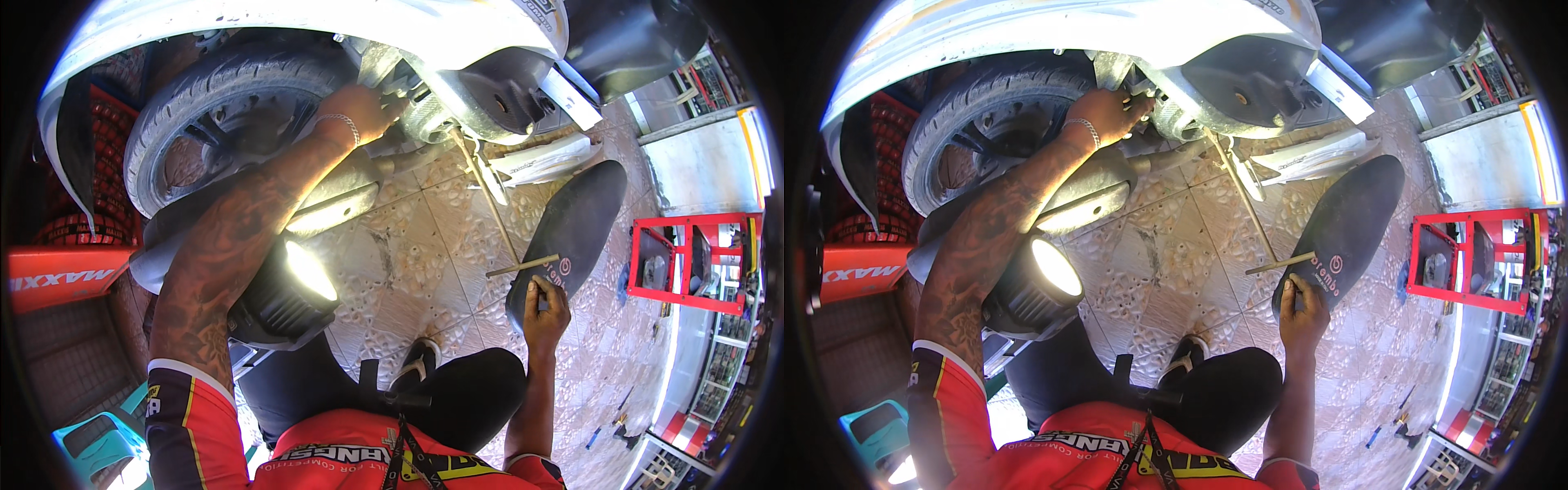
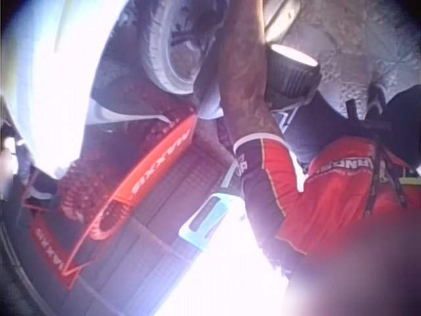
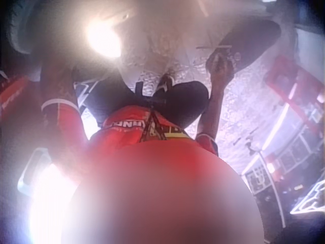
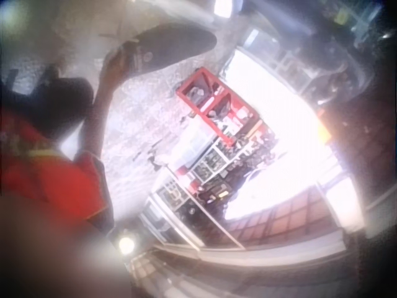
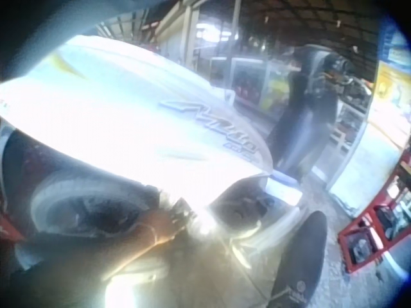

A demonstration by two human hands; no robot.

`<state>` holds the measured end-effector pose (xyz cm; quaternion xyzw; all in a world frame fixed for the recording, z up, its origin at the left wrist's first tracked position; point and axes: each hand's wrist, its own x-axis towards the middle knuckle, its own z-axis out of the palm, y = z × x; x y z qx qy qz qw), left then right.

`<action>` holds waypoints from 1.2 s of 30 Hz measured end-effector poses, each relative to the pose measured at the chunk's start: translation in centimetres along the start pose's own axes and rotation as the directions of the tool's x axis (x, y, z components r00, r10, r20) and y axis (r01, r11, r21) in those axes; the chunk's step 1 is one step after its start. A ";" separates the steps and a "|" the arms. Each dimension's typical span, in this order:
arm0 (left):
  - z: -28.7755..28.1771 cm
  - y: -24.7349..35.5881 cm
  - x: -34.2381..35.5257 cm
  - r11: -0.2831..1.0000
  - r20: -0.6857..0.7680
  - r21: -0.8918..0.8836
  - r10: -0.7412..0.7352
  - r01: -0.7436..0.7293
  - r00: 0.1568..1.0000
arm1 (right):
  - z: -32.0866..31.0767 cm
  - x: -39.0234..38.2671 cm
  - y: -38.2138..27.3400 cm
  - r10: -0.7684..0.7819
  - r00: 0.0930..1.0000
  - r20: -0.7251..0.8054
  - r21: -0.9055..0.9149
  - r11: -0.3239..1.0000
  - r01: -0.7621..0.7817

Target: The person retrieves a flashlight and approaches a white motorcycle. They illuminate the rear wheel area and use a T-handle wrench to loosen and tighten bolts on the rear axle. The person then uses a screwdriver to adjust components near the rear fender and under the seat. The task involves inspecting and adjusting mechanical parts of the motorcycle.

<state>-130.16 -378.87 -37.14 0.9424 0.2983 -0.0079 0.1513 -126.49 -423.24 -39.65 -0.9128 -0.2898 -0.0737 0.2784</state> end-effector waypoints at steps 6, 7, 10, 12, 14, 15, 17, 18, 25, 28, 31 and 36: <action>0.3 -1.1 1.0 0.988 -0.003 0.088 0.127 -0.126 0.992 | -0.6 2.6 -3.2 -0.310 0.949 0.052 -0.079 0.946 0.313; 0.6 -1.3 1.1 0.994 -0.010 0.058 0.095 -0.094 0.995 | -0.4 3.0 -3.5 -0.333 0.939 0.084 -0.109 0.934 0.340; 1.2 -1.4 1.3 1.000 -0.042 0.003 0.026 -0.026 0.999 | 1.1 3.9 -4.2 -0.313 0.941 0.126 -0.341 0.877 0.338; 1.2 -1.4 1.3 0.999 -0.064 0.027 0.019 -0.017 0.998 | 2.0 4.0 -4.4 -0.350 0.917 0.192 -0.529 0.750 0.397; 1.1 -1.4 1.3 0.999 -0.071 -0.017 0.030 -0.031 0.997 | 2.7 3.7 -4.5 -0.315 0.909 0.275 -0.635 0.650 0.417; 1.0 -1.4 1.3 1.000 -0.040 -0.014 0.023 -0.024 0.999 | 2.9 3.8 -4.4 -0.344 0.889 0.301 -0.689 0.566 0.453; 1.0 -1.5 1.5 0.996 -0.031 -0.089 -0.017 0.014 0.999 | 3.2 4.2 -4.0 -0.301 0.878 0.371 -0.705 0.524 0.478; 1.2 -1.6 1.5 0.992 -0.007 -0.116 -0.043 0.042 0.999 | 3.4 4.4 -3.8 -0.272 0.870 0.412 -0.712 0.500 0.493; 2.1 -2.4 2.7 0.990 -0.103 0.020 0.140 -0.139 0.985 | 4.6 7.8 -1.5 -0.470 0.750 0.465 -0.628 0.422 0.654; 1.9 -2.1 2.6 1.000 0.006 0.012 0.024 -0.024 1.000 | 4.7 7.6 -0.9 -0.526 0.710 0.468 -0.623 0.374 0.687; 1.5 -1.3 2.3 0.968 0.146 0.234 0.064 -0.097 0.987 | 4.9 7.8 -0.8 -0.542 0.707 0.455 -0.606 0.394 0.691; 1.7 -1.7 1.8 0.837 0.145 0.475 0.230 -0.271 0.962 | 4.7 8.1 -0.7 -0.576 0.688 0.442 -0.578 0.403 0.709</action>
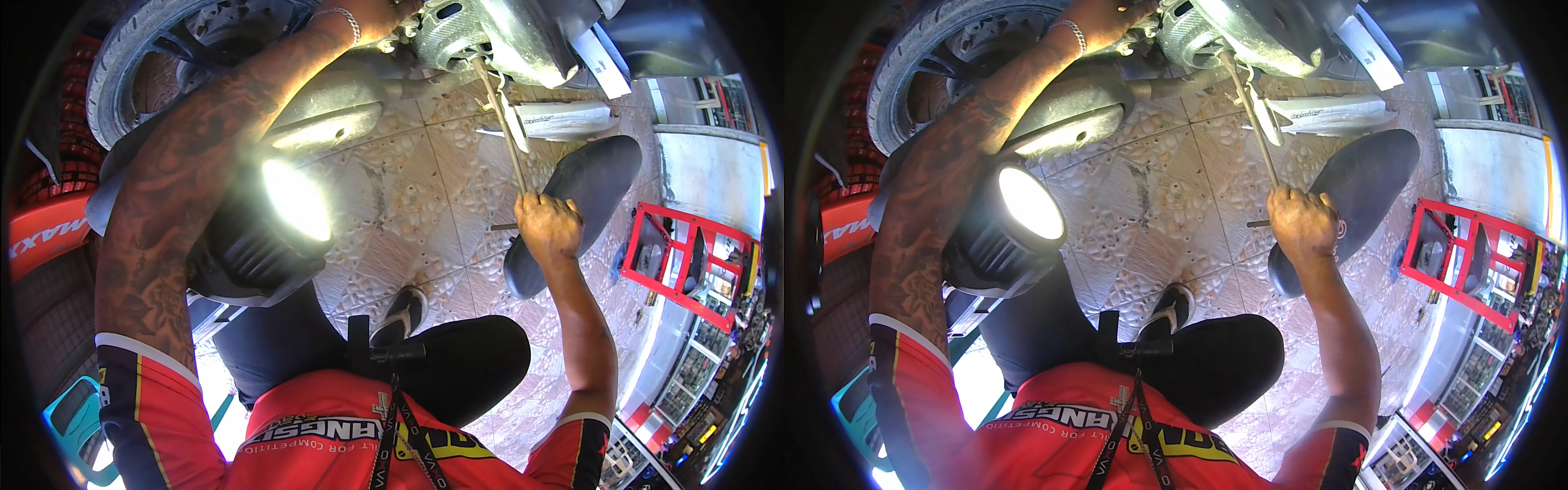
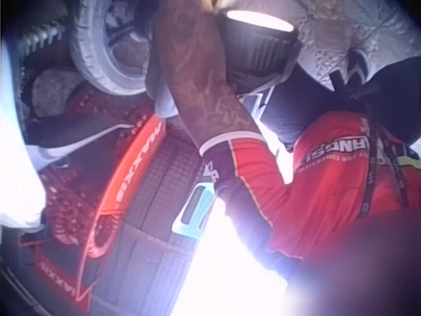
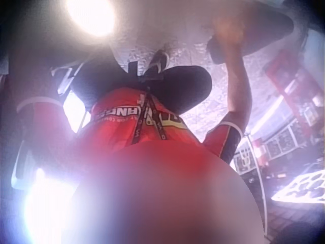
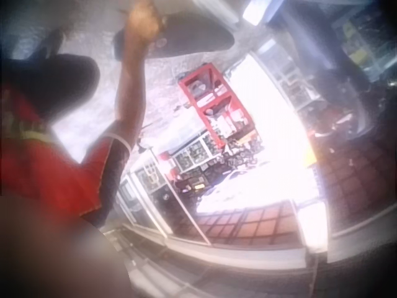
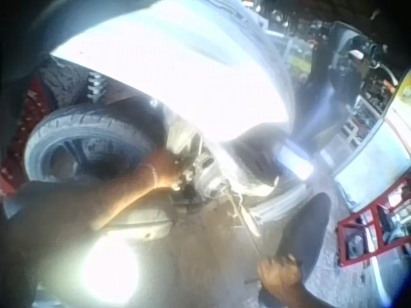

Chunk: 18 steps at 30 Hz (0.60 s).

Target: The person retrieves a flashlight and approaches a white motorcycle. They illuminate the rear wheel area and use a T-handle wrench to loosen and tighten bolts on the rear axle. The person then uses a screwdriver to adjust components near the rear fender and under the seat. The task involves inspecting and adjusting mechanical parts of the motorcycle.

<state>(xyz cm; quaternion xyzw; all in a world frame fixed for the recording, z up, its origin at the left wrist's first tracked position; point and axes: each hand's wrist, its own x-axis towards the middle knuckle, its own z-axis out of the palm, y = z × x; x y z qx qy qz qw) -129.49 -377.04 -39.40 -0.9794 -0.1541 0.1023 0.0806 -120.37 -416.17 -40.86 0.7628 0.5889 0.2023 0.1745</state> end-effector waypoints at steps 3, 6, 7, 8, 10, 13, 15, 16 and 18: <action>0.3 -0.2 0.0 0.999 -0.163 -0.021 0.020 -0.024 0.986 | 0.0 0.0 0.1 0.000 0.998 -0.057 0.022 1.000 0.002; -0.5 0.0 0.2 0.742 0.204 -0.588 -0.248 0.321 0.947 | 0.1 0.0 0.3 0.001 0.996 -0.089 0.033 0.999 0.002; -0.7 0.5 -0.2 0.771 0.126 -0.547 -0.310 0.326 0.942 | 0.2 -0.1 0.3 0.004 0.996 -0.089 0.041 0.999 -0.001; -1.0 0.7 -0.5 0.776 0.081 -0.564 -0.288 0.282 0.954 | 0.2 -0.1 0.4 0.008 0.996 -0.090 0.049 0.999 -0.004; -1.5 1.1 -1.3 0.784 -0.011 -0.591 -0.244 0.191 0.970 | 0.2 -0.1 0.4 0.018 0.997 -0.081 0.068 0.998 -0.012; -2.1 1.6 -1.9 0.299 0.202 -0.909 -0.294 0.290 0.934 | 0.2 -0.1 0.5 0.027 0.998 -0.064 0.097 0.995 -0.021; -2.4 1.5 -1.7 0.357 0.228 -0.874 -0.295 0.329 0.928 | 0.1 -0.1 0.6 0.031 0.998 -0.058 0.108 0.994 -0.024; -2.4 1.3 -1.5 0.448 0.221 -0.826 -0.299 0.341 0.928 | 0.1 -0.1 0.6 0.033 0.998 -0.052 0.114 0.993 -0.027; -2.2 1.1 -1.1 0.484 0.236 -0.798 -0.298 0.359 0.925 | 0.2 -0.2 0.7 0.037 0.998 -0.042 0.128 0.991 -0.032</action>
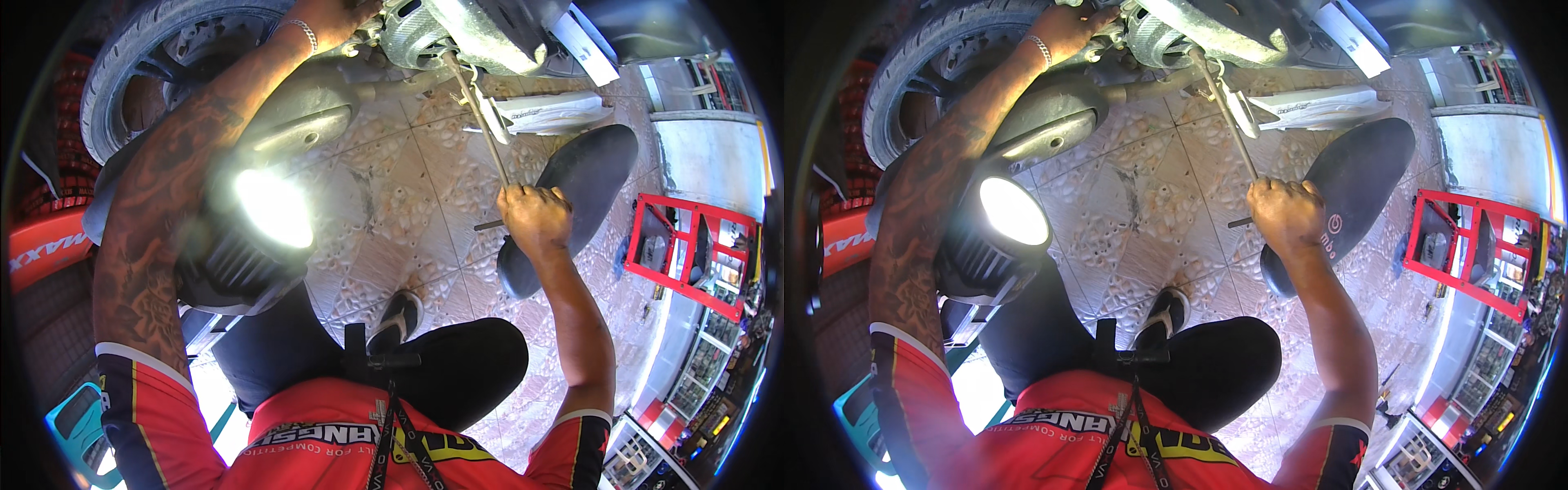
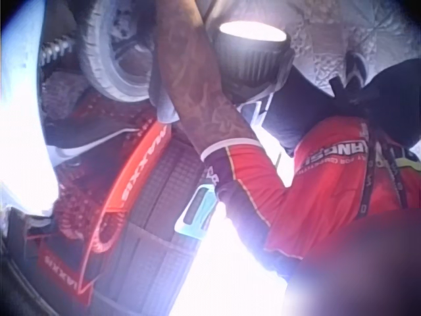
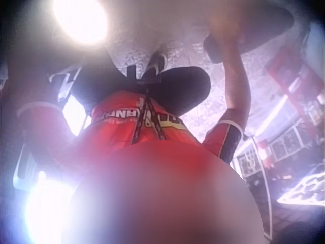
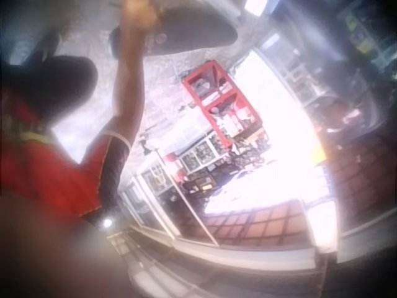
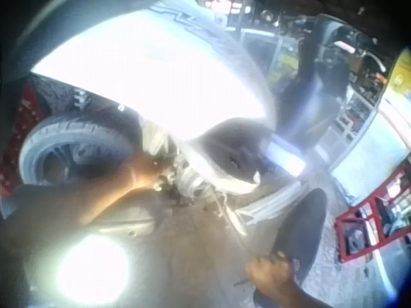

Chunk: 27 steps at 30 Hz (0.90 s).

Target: The person retrieves a flashlight and approaches a white motorcycle. They illuminate the rear wheel area and use a T-handle wrench to loosen and tighten bolts on the rear axle. The person then uses a screwdriver to adjust components near the rear fender and under the seat. The task involves inspecting and adjusting mechanical parts of the motorcycle.

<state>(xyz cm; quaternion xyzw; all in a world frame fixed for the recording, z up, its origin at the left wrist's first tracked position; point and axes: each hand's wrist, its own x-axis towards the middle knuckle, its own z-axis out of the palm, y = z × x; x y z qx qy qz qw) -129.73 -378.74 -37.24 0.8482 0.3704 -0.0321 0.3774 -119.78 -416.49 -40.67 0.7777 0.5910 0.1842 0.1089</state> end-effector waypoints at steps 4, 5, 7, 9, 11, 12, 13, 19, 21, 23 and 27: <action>0.7 -0.4 0.4 0.934 0.093 -0.354 -0.025 0.057 0.995 | 0.1 -0.1 0.1 0.006 1.000 0.030 0.010 1.000 -0.007; 0.6 -0.6 0.4 0.880 0.115 -0.469 -0.023 0.074 0.993 | 0.1 -0.1 0.1 0.006 0.999 0.034 0.011 1.000 -0.006; 0.5 -0.6 0.4 0.943 0.131 -0.329 -0.012 0.055 0.991 | 0.2 -0.1 0.0 0.008 1.000 0.019 0.023 1.000 -0.008; -0.1 -0.4 0.4 0.990 0.165 -0.137 -0.016 0.039 0.986 | 0.2 -0.1 0.0 0.019 1.000 -0.014 0.041 0.999 -0.019; -0.7 0.1 0.6 0.994 0.217 0.103 -0.042 0.020 0.975 | 0.2 0.0 0.0 0.024 1.000 -0.001 0.062 0.998 -0.024; -0.8 0.2 0.6 0.983 0.201 0.184 -0.030 -0.008 0.979 | 0.3 0.0 0.0 0.031 0.999 0.011 0.069 0.997 -0.031; -0.8 0.1 0.5 0.969 0.177 0.242 -0.003 -0.040 0.984 | 0.3 0.0 0.0 0.026 1.000 0.001 0.064 0.998 -0.026; -0.2 -0.7 0.2 0.846 -0.017 0.489 0.251 -0.211 0.968 | 0.1 0.1 0.0 0.028 1.000 -0.004 0.052 0.998 -0.028; 0.0 -1.0 0.4 0.762 -0.009 0.595 0.322 -0.253 0.947 | -0.1 0.1 -0.1 0.038 0.999 0.017 0.022 0.999 -0.039; 0.1 -1.1 0.5 0.697 -0.001 0.665 0.360 -0.267 0.933 | -0.3 0.2 -0.1 0.015 1.000 0.016 0.015 1.000 -0.016; 0.3 -1.2 1.0 0.922 -0.213 0.360 0.231 -0.144 0.949 | -0.4 0.4 0.0 -0.005 1.000 0.014 -0.014 1.000 0.005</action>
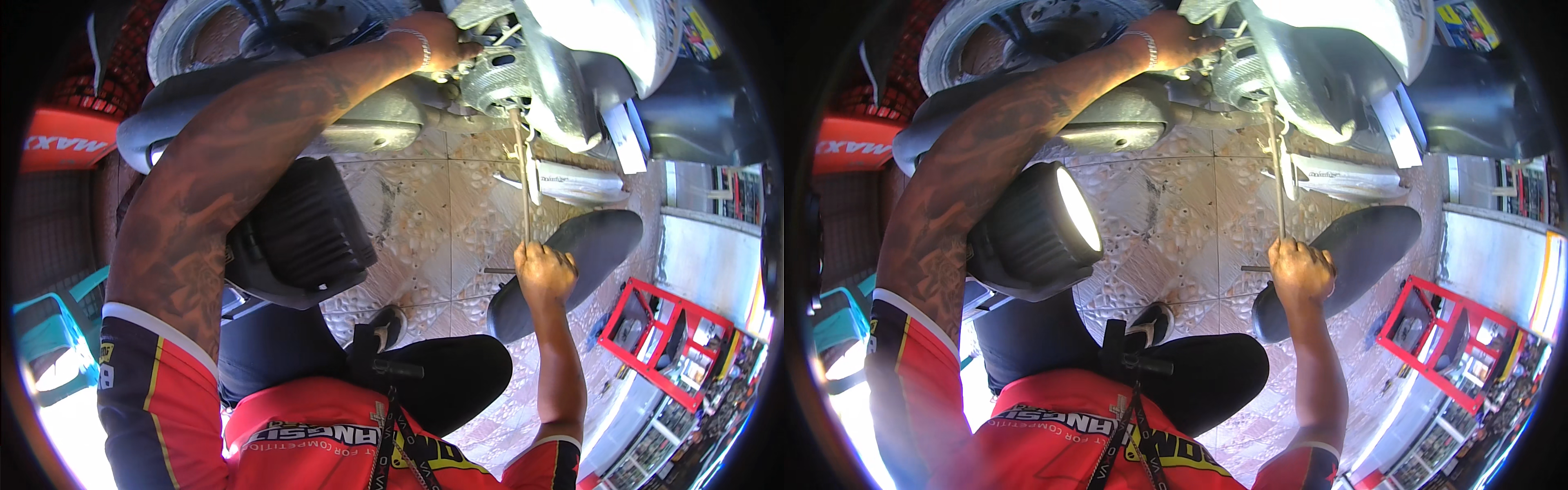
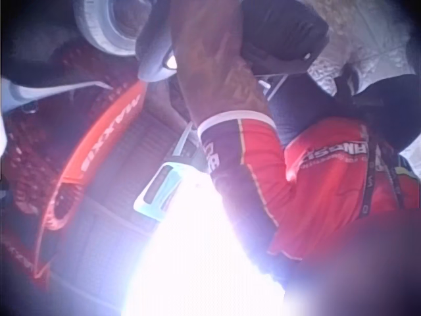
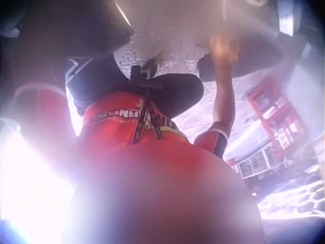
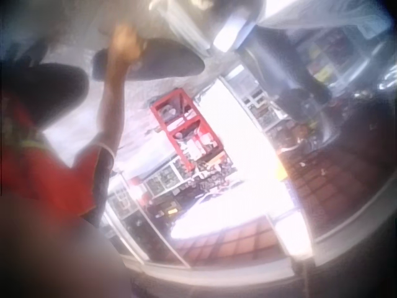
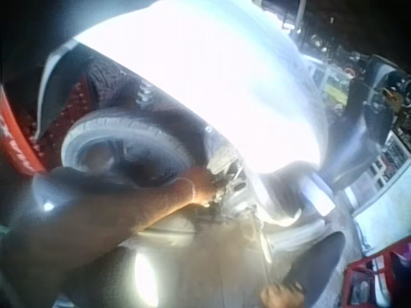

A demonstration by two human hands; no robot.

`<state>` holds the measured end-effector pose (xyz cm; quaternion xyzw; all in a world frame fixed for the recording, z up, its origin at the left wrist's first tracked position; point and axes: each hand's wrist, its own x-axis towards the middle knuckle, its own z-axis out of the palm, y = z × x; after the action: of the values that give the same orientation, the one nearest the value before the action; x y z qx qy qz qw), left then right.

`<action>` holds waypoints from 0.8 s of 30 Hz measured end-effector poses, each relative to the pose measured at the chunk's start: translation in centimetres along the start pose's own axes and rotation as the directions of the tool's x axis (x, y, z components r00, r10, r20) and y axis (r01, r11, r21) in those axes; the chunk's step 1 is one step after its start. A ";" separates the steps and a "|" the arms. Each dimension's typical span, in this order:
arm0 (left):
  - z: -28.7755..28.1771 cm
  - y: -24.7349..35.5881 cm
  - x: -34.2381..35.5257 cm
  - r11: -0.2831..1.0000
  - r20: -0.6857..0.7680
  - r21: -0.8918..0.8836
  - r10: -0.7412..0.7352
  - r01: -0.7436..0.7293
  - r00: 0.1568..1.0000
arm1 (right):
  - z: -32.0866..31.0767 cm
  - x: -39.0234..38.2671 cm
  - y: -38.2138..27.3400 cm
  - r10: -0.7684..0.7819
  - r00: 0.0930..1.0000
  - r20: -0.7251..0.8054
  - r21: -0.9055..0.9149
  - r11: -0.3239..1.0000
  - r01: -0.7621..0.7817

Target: The person retrieves a flashlight and approaches a white motorcycle. They illuminate the rear wheel area and use a T-handle wrench to loosen and tighten bolts on the rear axle. The person then uses a screwdriver to adjust components near the rear fender and under the seat. The task involves inspecting and adjusting mechanical parts of the motorcycle.

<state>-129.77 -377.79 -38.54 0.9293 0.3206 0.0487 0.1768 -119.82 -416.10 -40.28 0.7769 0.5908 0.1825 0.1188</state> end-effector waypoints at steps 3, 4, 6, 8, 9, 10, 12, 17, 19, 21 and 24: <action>0.3 0.1 0.3 0.998 0.018 -0.055 -0.032 0.033 0.999 | 0.4 0.0 0.0 0.020 1.000 -0.002 0.024 1.000 -0.020; 0.3 0.1 0.3 0.997 0.002 -0.071 -0.032 0.032 0.999 | 0.6 0.0 0.0 0.010 1.000 -0.020 0.037 0.999 -0.009; 0.2 0.0 0.3 0.997 0.056 0.049 0.059 -0.061 0.997 | 0.8 -0.1 0.1 0.011 1.000 -0.021 0.032 0.999 -0.010; -0.1 0.0 0.1 0.920 0.228 0.285 0.208 -0.269 0.951 | 1.1 -0.1 0.2 -0.008 0.999 -0.052 0.057 0.998 0.011; -0.4 0.0 0.1 0.965 0.242 0.196 0.126 -0.176 0.962 | 1.1 -0.1 0.3 -0.012 0.998 -0.060 0.062 0.998 0.016; -0.7 0.2 0.1 0.991 0.262 0.107 0.046 -0.076 0.964 | 1.2 -0.1 0.3 -0.015 0.998 -0.061 0.065 0.998 0.019; -0.8 0.1 -0.5 0.897 0.216 0.311 0.256 -0.315 0.942 | 1.2 -0.1 0.4 -0.015 0.999 -0.048 0.053 0.998 0.017; -0.8 0.3 -0.7 0.912 0.205 0.324 0.193 -0.253 0.959 | 1.2 0.0 0.4 -0.029 0.995 -0.093 0.083 0.996 0.037; -0.6 0.2 -0.6 0.883 0.194 0.369 0.231 -0.289 0.953 | 1.3 0.0 0.3 -0.027 0.995 -0.098 0.085 0.996 0.035; -0.6 0.2 -0.4 0.882 0.212 0.376 0.217 -0.285 0.953 | 1.3 0.0 0.4 -0.022 0.995 -0.092 0.063 0.998 0.028; -0.9 0.5 -0.3 0.921 0.251 0.305 0.170 -0.244 0.953 | 1.3 0.0 0.4 -0.024 0.995 -0.099 0.071 0.997 0.031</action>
<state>-129.85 -378.08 -37.53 0.9741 0.2022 -0.0905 0.0458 -118.92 -416.19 -41.30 0.7625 0.6129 0.1973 0.0639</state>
